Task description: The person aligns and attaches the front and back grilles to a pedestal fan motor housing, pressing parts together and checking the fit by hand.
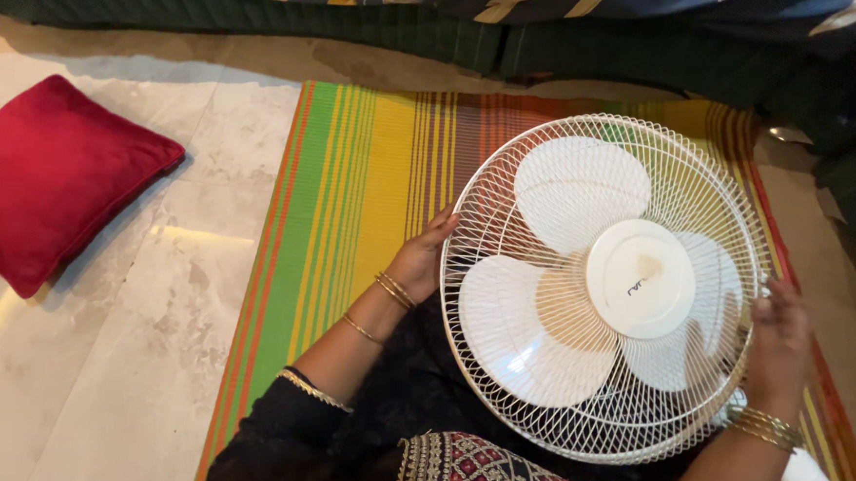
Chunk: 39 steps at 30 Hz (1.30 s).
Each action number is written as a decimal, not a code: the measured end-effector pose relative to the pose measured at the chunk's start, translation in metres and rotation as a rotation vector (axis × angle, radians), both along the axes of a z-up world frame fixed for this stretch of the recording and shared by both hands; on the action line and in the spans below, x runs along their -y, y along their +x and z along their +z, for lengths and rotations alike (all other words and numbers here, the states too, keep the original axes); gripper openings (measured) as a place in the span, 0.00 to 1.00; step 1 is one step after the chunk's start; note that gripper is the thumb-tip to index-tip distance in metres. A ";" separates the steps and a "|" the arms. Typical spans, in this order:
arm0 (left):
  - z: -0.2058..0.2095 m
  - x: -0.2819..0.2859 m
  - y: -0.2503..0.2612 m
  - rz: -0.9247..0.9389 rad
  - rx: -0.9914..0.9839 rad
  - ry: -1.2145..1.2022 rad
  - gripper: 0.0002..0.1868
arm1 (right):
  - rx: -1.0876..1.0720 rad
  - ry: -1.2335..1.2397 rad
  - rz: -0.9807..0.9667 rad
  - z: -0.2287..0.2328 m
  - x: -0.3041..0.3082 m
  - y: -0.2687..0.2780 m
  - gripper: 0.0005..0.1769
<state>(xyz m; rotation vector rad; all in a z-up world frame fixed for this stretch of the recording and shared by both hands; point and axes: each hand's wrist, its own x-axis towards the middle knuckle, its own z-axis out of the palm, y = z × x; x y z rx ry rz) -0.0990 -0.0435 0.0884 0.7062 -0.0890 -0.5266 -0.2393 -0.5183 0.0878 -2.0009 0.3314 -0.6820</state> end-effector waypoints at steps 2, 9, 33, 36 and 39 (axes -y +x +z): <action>0.007 0.010 -0.003 0.104 0.119 0.212 0.32 | -0.055 -0.006 0.004 0.018 -0.019 0.001 0.25; 0.004 0.021 -0.009 0.425 0.588 0.852 0.34 | 0.002 0.178 -0.066 -0.028 0.006 -0.025 0.25; 0.045 0.049 0.185 0.049 0.530 1.361 0.33 | 0.089 0.755 0.135 -0.034 -0.014 -0.012 0.30; 0.055 0.082 0.225 -0.122 0.510 1.378 0.38 | 0.079 0.765 0.103 -0.034 -0.014 -0.012 0.30; 0.059 0.117 0.251 -0.197 0.362 1.394 0.39 | 0.074 0.796 0.104 -0.032 -0.016 -0.013 0.30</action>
